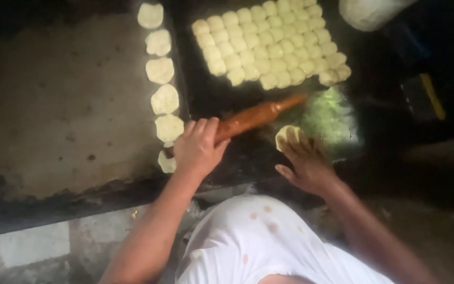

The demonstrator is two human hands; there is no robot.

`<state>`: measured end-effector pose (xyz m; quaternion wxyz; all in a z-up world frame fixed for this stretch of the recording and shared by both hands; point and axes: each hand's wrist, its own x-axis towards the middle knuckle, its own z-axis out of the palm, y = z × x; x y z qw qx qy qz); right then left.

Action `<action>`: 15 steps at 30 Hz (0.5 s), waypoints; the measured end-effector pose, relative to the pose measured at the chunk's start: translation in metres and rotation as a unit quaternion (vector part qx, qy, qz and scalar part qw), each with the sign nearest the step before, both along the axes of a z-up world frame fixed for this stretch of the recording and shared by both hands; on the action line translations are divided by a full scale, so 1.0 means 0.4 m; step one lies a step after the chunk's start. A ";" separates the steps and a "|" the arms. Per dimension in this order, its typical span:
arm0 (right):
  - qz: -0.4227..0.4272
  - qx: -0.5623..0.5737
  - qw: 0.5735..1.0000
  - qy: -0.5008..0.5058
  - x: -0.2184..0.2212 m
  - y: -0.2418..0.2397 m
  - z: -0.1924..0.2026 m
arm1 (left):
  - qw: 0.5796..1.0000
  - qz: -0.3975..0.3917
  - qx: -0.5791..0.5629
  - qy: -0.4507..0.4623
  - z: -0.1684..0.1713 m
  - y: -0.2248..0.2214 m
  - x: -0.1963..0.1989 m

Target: Rolling out small pieces of dough into flat circles using a rolling pin and placing them on a tray.

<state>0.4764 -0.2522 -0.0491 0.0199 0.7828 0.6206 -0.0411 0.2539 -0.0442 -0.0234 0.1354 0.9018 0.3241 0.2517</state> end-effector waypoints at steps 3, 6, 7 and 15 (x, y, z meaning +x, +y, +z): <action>-0.108 0.059 0.972 0.200 0.044 -0.045 0.032 | 0.998 -0.043 0.008 0.048 -0.026 -0.013 0.040; -0.210 0.186 0.917 0.283 0.136 -0.082 0.018 | 0.990 -0.119 0.004 0.076 -0.048 -0.016 0.088; -0.168 0.234 0.940 0.182 0.176 -0.083 -0.006 | 0.985 -0.155 0.006 0.077 -0.067 -0.013 0.112; -0.100 0.352 0.909 0.201 0.407 0.065 -0.174 | 0.971 -0.113 -0.131 0.165 -0.090 0.062 0.267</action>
